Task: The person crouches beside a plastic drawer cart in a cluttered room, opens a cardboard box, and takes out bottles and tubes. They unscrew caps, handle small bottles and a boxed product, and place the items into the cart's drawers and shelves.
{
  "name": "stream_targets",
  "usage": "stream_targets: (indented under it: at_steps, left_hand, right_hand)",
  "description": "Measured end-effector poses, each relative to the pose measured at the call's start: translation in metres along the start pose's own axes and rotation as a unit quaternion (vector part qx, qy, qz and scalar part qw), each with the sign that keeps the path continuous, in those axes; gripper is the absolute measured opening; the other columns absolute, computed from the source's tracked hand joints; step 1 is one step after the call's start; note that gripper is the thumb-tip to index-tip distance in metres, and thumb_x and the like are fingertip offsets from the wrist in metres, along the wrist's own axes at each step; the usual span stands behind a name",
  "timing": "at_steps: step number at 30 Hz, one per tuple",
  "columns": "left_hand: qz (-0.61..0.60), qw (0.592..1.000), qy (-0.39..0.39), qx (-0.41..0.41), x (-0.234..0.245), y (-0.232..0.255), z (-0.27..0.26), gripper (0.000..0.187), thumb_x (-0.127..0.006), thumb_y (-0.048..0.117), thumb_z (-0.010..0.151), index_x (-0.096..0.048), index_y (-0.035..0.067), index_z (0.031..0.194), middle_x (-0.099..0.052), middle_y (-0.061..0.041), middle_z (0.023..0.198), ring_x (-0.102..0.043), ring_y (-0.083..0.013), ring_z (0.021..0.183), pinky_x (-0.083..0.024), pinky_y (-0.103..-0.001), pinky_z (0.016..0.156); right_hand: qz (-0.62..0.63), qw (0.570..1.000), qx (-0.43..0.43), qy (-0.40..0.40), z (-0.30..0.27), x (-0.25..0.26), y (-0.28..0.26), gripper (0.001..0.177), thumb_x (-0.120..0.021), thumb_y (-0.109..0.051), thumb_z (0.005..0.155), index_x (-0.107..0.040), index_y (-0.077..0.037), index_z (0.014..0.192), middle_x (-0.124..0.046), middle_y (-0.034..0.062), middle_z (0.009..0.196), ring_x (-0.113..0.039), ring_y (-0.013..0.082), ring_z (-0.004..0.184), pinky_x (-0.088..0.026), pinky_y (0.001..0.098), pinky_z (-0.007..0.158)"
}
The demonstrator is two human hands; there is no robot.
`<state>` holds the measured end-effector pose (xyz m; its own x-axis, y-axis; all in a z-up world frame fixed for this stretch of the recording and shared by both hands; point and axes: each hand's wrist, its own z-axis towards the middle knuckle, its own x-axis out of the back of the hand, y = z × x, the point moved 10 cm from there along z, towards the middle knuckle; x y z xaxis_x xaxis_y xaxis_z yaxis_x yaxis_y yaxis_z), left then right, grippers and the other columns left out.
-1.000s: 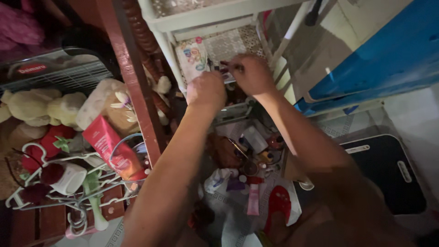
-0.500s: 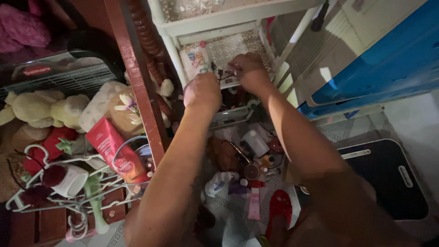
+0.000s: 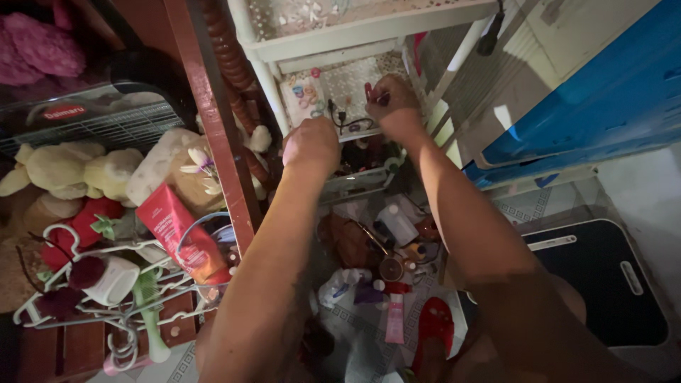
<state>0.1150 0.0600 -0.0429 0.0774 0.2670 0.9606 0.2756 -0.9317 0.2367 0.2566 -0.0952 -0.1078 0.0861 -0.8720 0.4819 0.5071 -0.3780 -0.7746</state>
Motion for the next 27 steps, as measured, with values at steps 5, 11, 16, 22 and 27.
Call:
stream_targets:
  at_steps: [5,11,16,22,27]
  left_hand:
    - [-0.001,0.999,-0.038,0.013,-0.001,-0.001,-0.003,0.026,-0.065,0.012,0.091,-0.072,0.004,0.115,-0.070,-0.022,0.121,-0.068,-0.0369,0.115,-0.057,-0.047,0.094]
    - [-0.012,1.000,-0.018,0.020,0.004,-0.007,-0.005,0.026,-0.064,0.010,0.091,-0.072,0.004,0.116,-0.070,-0.022,0.121,-0.068,-0.0370,0.115,-0.056,-0.047,0.094]
    - [0.006,0.999,-0.049,0.020,-0.002,-0.008,-0.003,0.027,-0.065,0.009,0.090,-0.073,0.007,0.116,-0.070,-0.019,0.123,-0.068,-0.0358,0.117,-0.056,-0.047,0.095]
    - [-0.015,0.999,-0.026,0.020,0.000,-0.008,-0.002,0.026,-0.064,0.010,0.092,-0.073,0.006,0.116,-0.071,-0.020,0.123,-0.068,-0.0366,0.117,-0.055,-0.047,0.096]
    - [0.013,1.000,-0.028,0.007,0.000,-0.004,-0.002,0.030,-0.068,0.009,0.087,-0.071,0.005,0.117,-0.069,-0.019,0.124,-0.066,-0.0372,0.118,-0.055,-0.048,0.094]
  right_hand:
    - [-0.003,1.000,0.012,0.009,0.005,0.000,-0.008,0.020,-0.074,-0.010,0.089,-0.063,-0.012,0.106,-0.072,0.0094,0.093,-0.071,0.0238,0.085,-0.057,0.0374,0.078]
    - [-0.040,0.999,-0.021,-0.026,0.000,-0.012,-0.003,0.021,-0.058,-0.011,0.096,-0.068,-0.020,0.113,-0.073,0.0126,0.101,-0.072,0.0274,0.093,-0.055,0.0389,0.082]
    - [0.083,0.993,-0.068,-0.059,0.002,-0.015,-0.014,0.025,-0.051,-0.016,0.096,-0.064,-0.016,0.118,-0.072,0.0092,0.107,-0.076,0.0219,0.099,-0.057,0.0361,0.085]
    - [-0.088,0.987,-0.047,-0.126,-0.001,-0.019,-0.025,0.039,-0.079,-0.028,0.073,-0.066,-0.008,0.104,-0.073,0.0128,0.094,-0.072,0.0269,0.086,-0.056,0.0386,0.077]
    - [-0.227,0.961,-0.002,-0.159,0.008,-0.034,-0.008,0.018,-0.068,-0.023,0.083,-0.074,-0.009,0.092,-0.073,0.0166,0.093,-0.068,0.0366,0.087,-0.055,0.0455,0.078]
